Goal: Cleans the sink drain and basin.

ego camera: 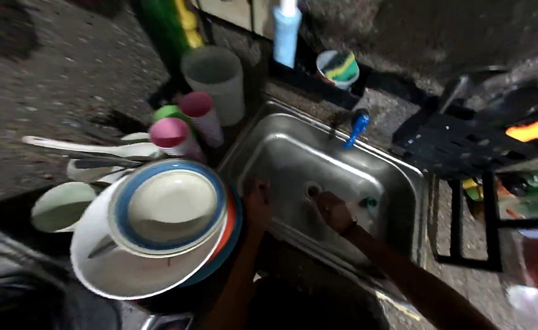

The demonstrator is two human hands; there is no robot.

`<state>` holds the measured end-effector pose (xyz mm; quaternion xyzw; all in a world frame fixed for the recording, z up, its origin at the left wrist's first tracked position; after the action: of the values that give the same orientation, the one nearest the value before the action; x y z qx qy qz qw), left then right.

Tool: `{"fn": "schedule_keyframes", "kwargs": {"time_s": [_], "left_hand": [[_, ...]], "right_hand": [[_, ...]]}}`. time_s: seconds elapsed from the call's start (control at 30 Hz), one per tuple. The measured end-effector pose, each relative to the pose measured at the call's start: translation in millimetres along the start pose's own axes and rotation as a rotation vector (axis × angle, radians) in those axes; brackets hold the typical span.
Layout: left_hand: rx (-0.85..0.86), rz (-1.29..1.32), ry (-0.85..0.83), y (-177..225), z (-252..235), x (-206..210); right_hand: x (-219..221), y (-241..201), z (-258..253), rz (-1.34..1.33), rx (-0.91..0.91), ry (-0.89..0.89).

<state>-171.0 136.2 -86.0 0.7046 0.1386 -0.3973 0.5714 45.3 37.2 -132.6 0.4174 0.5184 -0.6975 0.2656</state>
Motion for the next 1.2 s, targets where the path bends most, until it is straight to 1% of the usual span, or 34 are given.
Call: {"fn": "schedule_keyframes", "kwargs": {"time_s": [0.03, 0.07, 0.1, 0.17, 0.27, 0.33, 0.37, 0.4, 0.43, 0.47, 0.5, 0.53, 0.6, 0.63, 0.67, 0.7, 0.73, 0.77, 0.8, 0.83, 0.87, 0.9, 0.93, 1.03, 1.1, 1.13, 1.17, 1.2], "left_hand": [[-0.008, -0.003, -0.014, 2, 0, -2], [-0.007, -0.001, -0.011, 3, 0, -4], [-0.004, 0.005, -0.003, 3, 0, -3], [0.016, 0.021, 0.038, 3, 1, -3], [0.029, 0.027, 0.075, 2, 3, -5], [0.045, 0.027, 0.108, 3, 3, -5], [0.057, 0.022, 0.136, 3, 2, -5], [0.057, 0.009, 0.142, 4, 1, -5], [0.053, -0.002, 0.135, 5, -1, -4], [0.052, -0.015, 0.121, 7, 0, -4], [0.049, -0.027, 0.097, 6, 1, -4], [0.049, -0.03, 0.081, 5, 2, -5], [0.053, 0.04, 0.1, 1, -1, -4], [0.046, 0.07, 0.096, -3, -1, 0], [0.029, 0.083, 0.062, -8, 2, 6], [0.038, 0.089, 0.053, -11, 4, 10], [0.058, 0.09, 0.062, -12, 4, 11], [0.079, 0.106, 0.081, -11, 3, 9], [0.113, 0.128, 0.115, -9, 2, 7], [0.131, 0.14, 0.131, -8, 1, 6], [0.136, 0.134, 0.14, -7, 1, 6], [0.132, 0.122, 0.143, -7, 0, 6], [0.129, 0.101, 0.141, -8, 1, 7], [0.143, 0.068, 0.147, -6, 6, 6], [0.113, 0.071, 0.132, -6, 3, 4], [0.098, 0.07, 0.123, -6, 2, 4], [0.102, 0.071, 0.138, -6, 1, 4], [0.104, 0.077, 0.151, -7, 1, 4]], "right_hand": [[-22, -22, -12, -0.124, 0.008, 0.097], [-46, -46, -24, -0.235, -0.04, 0.241], [-70, -70, -34, -0.327, -0.107, 0.361], [-118, -121, -51, -0.45, -0.278, 0.536], [-184, -210, -63, -0.477, -0.551, 0.785], [-205, -264, -85, -0.525, -0.625, 0.927], [-203, -289, -109, -0.493, -0.622, 0.939], [-189, -314, -142, -0.375, -0.581, 0.821], [-167, -337, -175, -0.172, -0.509, 0.587], [-140, -350, -200, 0.043, -0.455, 0.318], [-121, -353, -210, 0.171, -0.435, 0.128], [-118, -348, -209, 0.165, -0.434, 0.071], [-142, -320, -184, -0.134, -0.497, 0.244], [-147, -294, -168, -0.304, -0.511, 0.297], [-136, -256, -150, -0.403, -0.494, 0.293], [-112, -212, -127, -0.379, -0.467, 0.25], [-78, -166, -102, -0.234, -0.447, 0.177], [-38, -120, -80, -0.015, -0.421, 0.03], [3, -73, -55, 0.178, -0.374, -0.166], [40, -32, -30, 0.279, -0.346, -0.35], [66, -5, -6, 0.306, -0.352, -0.452], [82, 13, 14, 0.31, -0.355, -0.526], [91, 23, 31, 0.293, -0.356, -0.564], [84, 41, 68, 0.28, -0.401, -0.624], [65, 53, 74, 0.291, -0.462, -0.64], [55, 57, 69, 0.292, -0.435, -0.64], [45, 61, 59, 0.284, -0.366, -0.6], [39, 70, 47, 0.275, -0.281, -0.518]]}}
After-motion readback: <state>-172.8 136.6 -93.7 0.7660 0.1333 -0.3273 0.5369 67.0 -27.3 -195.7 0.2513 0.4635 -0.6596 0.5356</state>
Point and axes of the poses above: each hand's wrist, its own z-axis away from the middle knuckle, its own x-axis out of the palm, y = z × x, the point moved 9 cm from there along -z, towards the middle knuckle, and after that the axes turned 13 degrees about x, right-handed, at the moved point
